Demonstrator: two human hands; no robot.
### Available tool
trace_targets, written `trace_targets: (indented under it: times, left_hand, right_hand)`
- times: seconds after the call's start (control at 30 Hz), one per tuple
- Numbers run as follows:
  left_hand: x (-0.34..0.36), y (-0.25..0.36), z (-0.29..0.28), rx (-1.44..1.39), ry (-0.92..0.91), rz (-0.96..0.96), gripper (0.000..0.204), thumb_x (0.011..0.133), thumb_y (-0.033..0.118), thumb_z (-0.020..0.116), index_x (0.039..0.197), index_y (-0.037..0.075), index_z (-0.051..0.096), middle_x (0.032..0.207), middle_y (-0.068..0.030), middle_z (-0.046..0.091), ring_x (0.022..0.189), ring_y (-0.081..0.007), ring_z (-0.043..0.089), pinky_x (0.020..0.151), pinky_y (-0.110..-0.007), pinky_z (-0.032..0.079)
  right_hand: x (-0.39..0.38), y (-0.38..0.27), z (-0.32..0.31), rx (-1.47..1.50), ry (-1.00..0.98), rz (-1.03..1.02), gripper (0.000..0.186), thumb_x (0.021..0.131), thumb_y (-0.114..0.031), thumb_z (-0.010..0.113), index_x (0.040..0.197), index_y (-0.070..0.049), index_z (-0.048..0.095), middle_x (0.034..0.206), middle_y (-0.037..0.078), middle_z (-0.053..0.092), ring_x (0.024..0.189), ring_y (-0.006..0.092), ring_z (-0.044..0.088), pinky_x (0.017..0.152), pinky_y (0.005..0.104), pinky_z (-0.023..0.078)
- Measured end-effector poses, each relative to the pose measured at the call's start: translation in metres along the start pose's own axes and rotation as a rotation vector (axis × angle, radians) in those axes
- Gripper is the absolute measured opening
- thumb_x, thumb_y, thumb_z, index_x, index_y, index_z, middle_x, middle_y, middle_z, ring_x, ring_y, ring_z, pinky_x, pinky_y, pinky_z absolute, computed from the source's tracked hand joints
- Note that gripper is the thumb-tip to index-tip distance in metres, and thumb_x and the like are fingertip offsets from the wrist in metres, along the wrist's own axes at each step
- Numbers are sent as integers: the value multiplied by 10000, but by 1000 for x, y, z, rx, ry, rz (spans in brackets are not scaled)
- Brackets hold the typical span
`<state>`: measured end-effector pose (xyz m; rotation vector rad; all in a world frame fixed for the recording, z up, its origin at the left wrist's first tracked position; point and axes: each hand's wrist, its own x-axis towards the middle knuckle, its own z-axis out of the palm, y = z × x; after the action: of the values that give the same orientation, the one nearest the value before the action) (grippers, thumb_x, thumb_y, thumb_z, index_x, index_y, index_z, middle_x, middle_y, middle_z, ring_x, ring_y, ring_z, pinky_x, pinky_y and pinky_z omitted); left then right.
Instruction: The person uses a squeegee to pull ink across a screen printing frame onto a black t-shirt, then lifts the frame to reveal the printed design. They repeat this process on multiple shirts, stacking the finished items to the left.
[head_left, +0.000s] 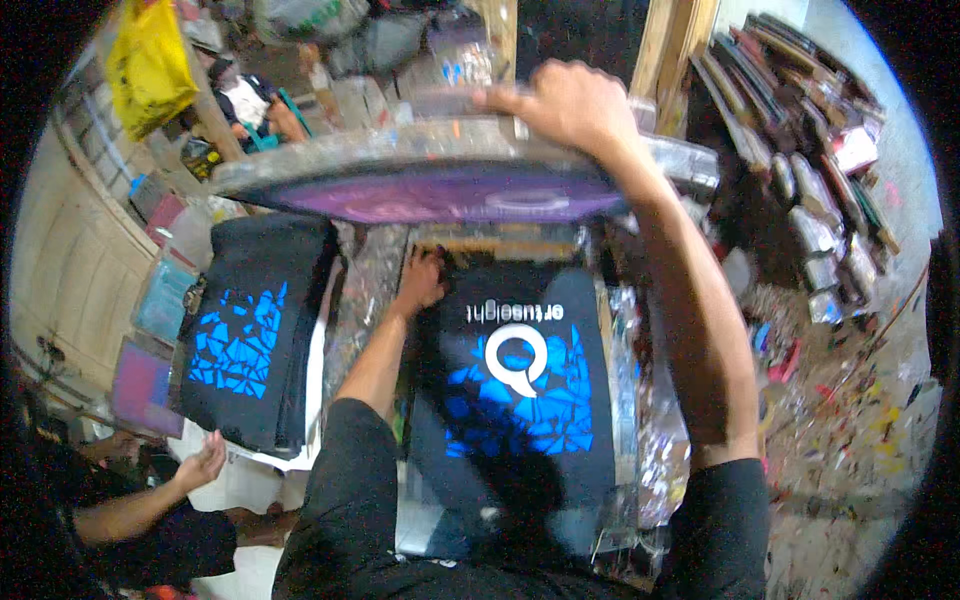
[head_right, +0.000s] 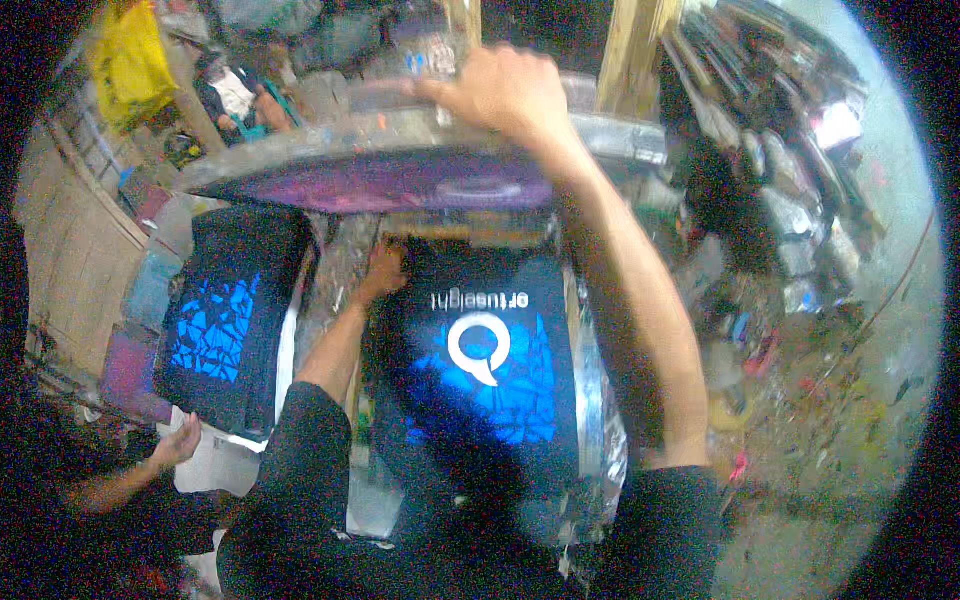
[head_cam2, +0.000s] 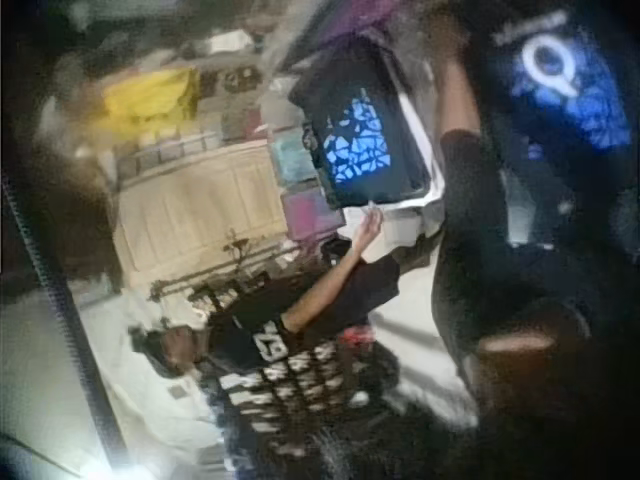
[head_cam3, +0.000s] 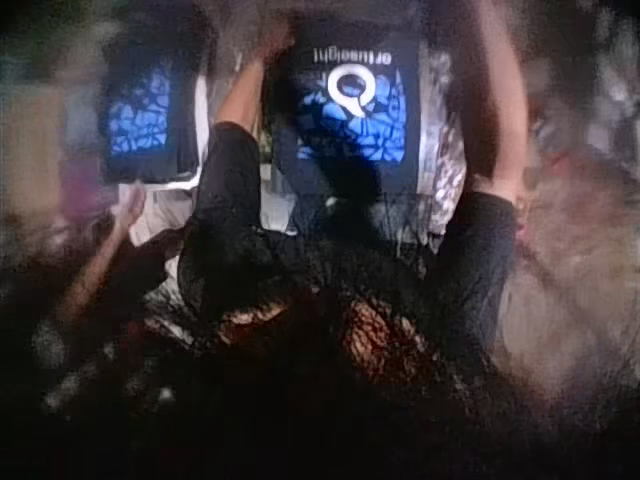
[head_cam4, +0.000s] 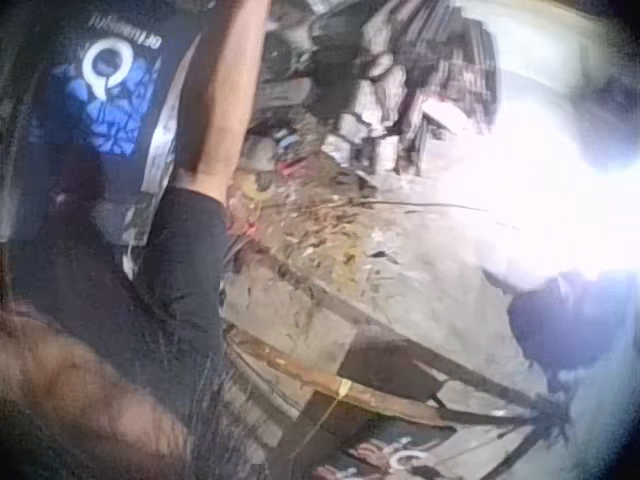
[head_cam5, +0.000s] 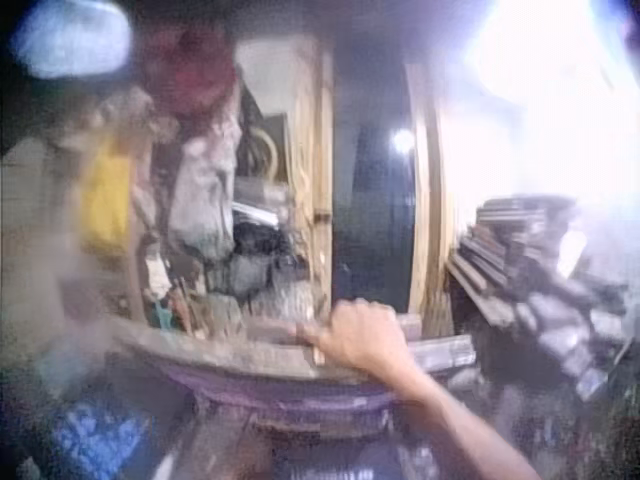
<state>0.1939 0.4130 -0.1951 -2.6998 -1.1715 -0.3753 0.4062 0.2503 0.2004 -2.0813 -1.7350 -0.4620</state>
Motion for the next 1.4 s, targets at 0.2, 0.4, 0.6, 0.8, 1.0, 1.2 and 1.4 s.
trace_targets:
  times: [0.2,0.4,0.6,0.8,1.0,1.2,1.4]
  left_hand:
    - [-29,-11,-82,-1124,344,-386,408,804,139,795,1143,13,606,1040,-199,684,1101,-328,646,981,-440,496]
    - [-235,-185,-252,-442,735,-860,535,820,141,802,1270,-16,560,1213,-248,628,1118,-383,617,991,-446,475]
    - [-160,-127,-255,227,869,-604,1054,831,541,775,1556,-64,308,1627,-330,253,1523,-493,210,1222,-600,199]
    - [61,107,-158,-395,887,-136,1497,634,641,886,1600,-72,-8,1648,-387,-15,1546,-534,-21,1228,-666,3]
    - [164,140,-144,-298,967,-381,1640,560,878,742,1576,-127,-62,1612,-441,-101,1532,-548,-121,1183,-721,-73]
    - [164,133,-119,-266,967,-335,1554,596,823,768,1592,-114,31,1614,-448,-51,1532,-560,-90,1172,-743,-57]
    - [67,155,-149,-349,562,-108,1160,799,572,763,1638,42,163,1664,-348,73,1556,-516,26,1192,-727,17]
  right_hand:
    - [18,6,-4,21,-78,-17,956,826,-869,496,1028,23,774,1074,298,728,1059,440,707,918,510,549]
    - [41,4,-7,-23,-112,7,964,822,-887,475,1057,-5,785,1106,290,728,1103,428,699,968,520,525]
    - [75,13,-1,-22,-159,6,982,806,-866,517,1206,6,727,1256,276,686,1202,409,663,1022,496,513]
    - [101,20,1,20,-241,17,1080,743,-919,516,1270,5,697,1303,263,670,1252,404,636,1068,503,476]
    - [115,28,12,1,-152,42,1101,737,-931,521,1179,58,718,1225,311,679,1209,421,655,1041,485,489]
    - [116,24,10,-16,-194,57,1035,746,-901,533,1300,-42,697,1342,227,659,1278,376,625,1077,471,472]
    - [95,22,7,49,-156,-63,1108,731,-940,518,1150,62,739,1202,332,685,1192,437,661,1033,498,493]
